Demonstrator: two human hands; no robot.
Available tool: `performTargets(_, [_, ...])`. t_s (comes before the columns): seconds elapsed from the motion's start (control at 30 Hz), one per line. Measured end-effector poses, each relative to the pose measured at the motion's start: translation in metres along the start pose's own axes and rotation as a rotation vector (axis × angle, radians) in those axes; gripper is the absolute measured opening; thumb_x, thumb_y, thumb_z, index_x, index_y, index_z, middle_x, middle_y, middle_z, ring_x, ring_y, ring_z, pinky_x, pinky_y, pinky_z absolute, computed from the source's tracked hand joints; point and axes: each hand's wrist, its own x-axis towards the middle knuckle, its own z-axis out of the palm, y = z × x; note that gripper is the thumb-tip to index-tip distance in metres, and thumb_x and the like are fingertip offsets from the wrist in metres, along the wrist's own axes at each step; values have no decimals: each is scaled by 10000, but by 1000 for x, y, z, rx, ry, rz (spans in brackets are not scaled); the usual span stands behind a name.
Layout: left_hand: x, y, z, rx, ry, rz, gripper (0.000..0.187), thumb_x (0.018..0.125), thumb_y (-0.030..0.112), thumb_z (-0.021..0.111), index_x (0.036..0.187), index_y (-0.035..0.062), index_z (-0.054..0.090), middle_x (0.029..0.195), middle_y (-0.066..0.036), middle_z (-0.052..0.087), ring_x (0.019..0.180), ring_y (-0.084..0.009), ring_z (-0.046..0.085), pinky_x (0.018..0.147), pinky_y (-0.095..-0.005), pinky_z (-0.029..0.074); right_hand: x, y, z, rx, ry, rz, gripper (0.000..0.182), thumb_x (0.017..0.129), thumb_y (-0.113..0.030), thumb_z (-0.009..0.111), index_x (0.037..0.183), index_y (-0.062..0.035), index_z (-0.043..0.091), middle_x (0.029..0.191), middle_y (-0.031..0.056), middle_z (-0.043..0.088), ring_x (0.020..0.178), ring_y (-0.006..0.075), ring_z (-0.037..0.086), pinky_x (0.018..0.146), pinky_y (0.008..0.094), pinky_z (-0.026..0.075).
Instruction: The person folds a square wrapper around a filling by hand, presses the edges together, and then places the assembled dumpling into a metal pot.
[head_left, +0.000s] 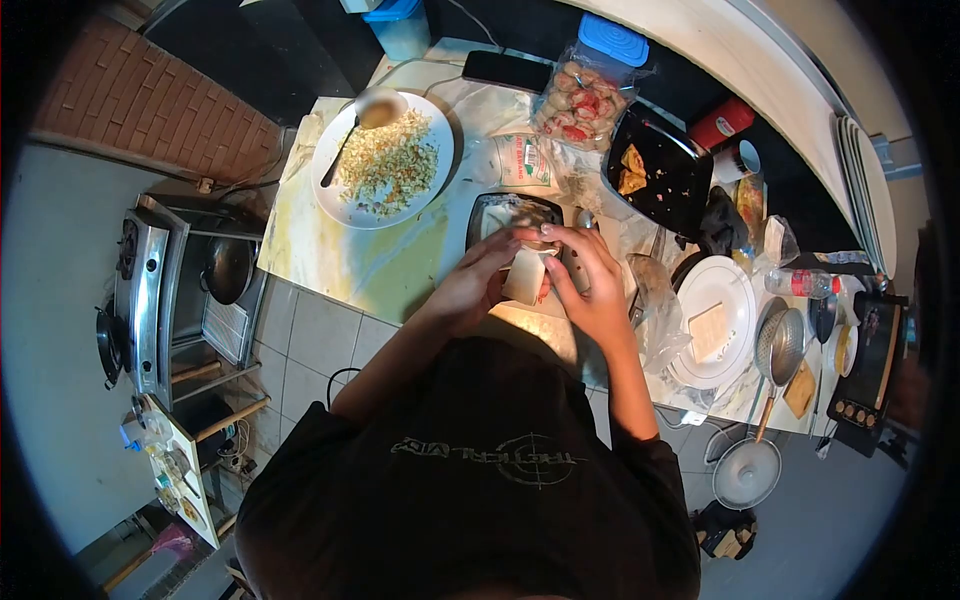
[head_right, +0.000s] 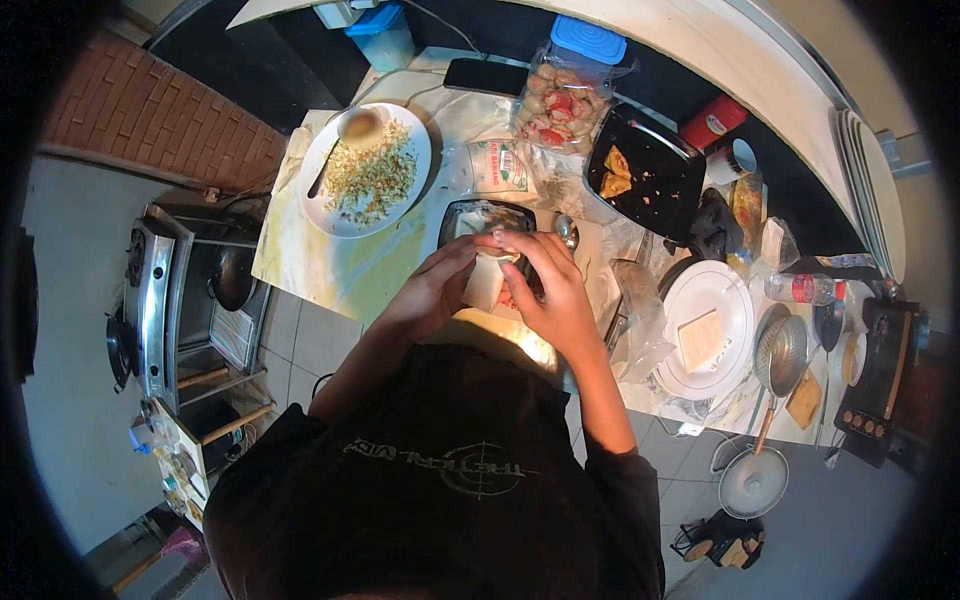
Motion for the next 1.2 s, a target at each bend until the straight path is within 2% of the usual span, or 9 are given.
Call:
performTargets(0.13, [-2,3,4,-27,14,-17,329,1050,253,421,1312,69,499,1172,-95,596,1018,-198,632,877,-368,530,-2,1,-2,-12,5,-50,296,825,-34,683,1120,-29,655,1071,148,634,978,331,572,891,396,468])
performTargets(0.3, [-2,3,1,-3,35,-11,321,1053,267,418,1314,110,520,1208,-28,570,1078,-135,591,838,-306,523,-5,-4,-8,-318,-91,-272,275,815,-164,711,1080,-94,691,1187,112,584,1016,318,551,885,425,453])
performTargets(0.53, [-1,-1,-2,19,-14,16,325,1058,292,417,1315,122,521,1215,3,568,1082,-121,584,786,-276,510,-9,-5,-5,-529,-112,-287,310,814,-280,714,1073,-111,694,1224,99,566,1071,326,521,913,438,427])
performTargets(0.73, [-3,5,-3,-16,-6,17,332,1062,296,401,1286,84,523,1230,-53,571,1099,-156,582,890,-332,508,-12,-5,-12,-325,-35,-247,271,842,-235,689,1070,-89,686,1216,135,550,1074,339,516,921,445,420])
performTargets(0.8, [-4,9,-13,-24,10,23,403,1069,310,343,1319,30,490,1293,-120,547,1236,-220,522,1039,-420,437,-11,8,-10,-299,63,29,225,870,-204,656,1053,-76,684,1229,160,536,1107,348,504,937,435,412])
performTargets(0.83, [-5,13,-13,18,68,51,395,1069,281,345,1334,19,477,1286,-129,550,1244,-233,519,1058,-437,433,-9,12,-10,-405,-29,103,231,907,-252,614,1022,-70,698,1267,171,513,1185,365,461,988,468,369])
performTargets(0.93, [-8,15,-20,157,140,166,402,1069,261,347,1366,9,448,1306,-132,531,1255,-241,507,1078,-447,421,-17,35,3,-627,-174,-5,303,935,-330,570,992,-74,722,1331,167,478,1276,374,388,1041,522,297])
performTargets(0.97, [-10,17,-20,157,146,168,402,1069,261,347,1366,9,448,1306,-132,531,1255,-241,507,1078,-447,421,-18,40,8,-608,-214,2,379,940,-405,548,967,-78,739,1407,139,443,1339,377,323,1077,582,225])
performTargets(1.2, [-10,14,-25,176,182,187,427,1072,266,347,1402,0,404,1364,-113,478,1269,-248,493,1083,-438,415,-17,52,17,-697,-266,12,461,933,-490,535,958,-85,756,1487,79,398,1390,375,264,1114,624,164])
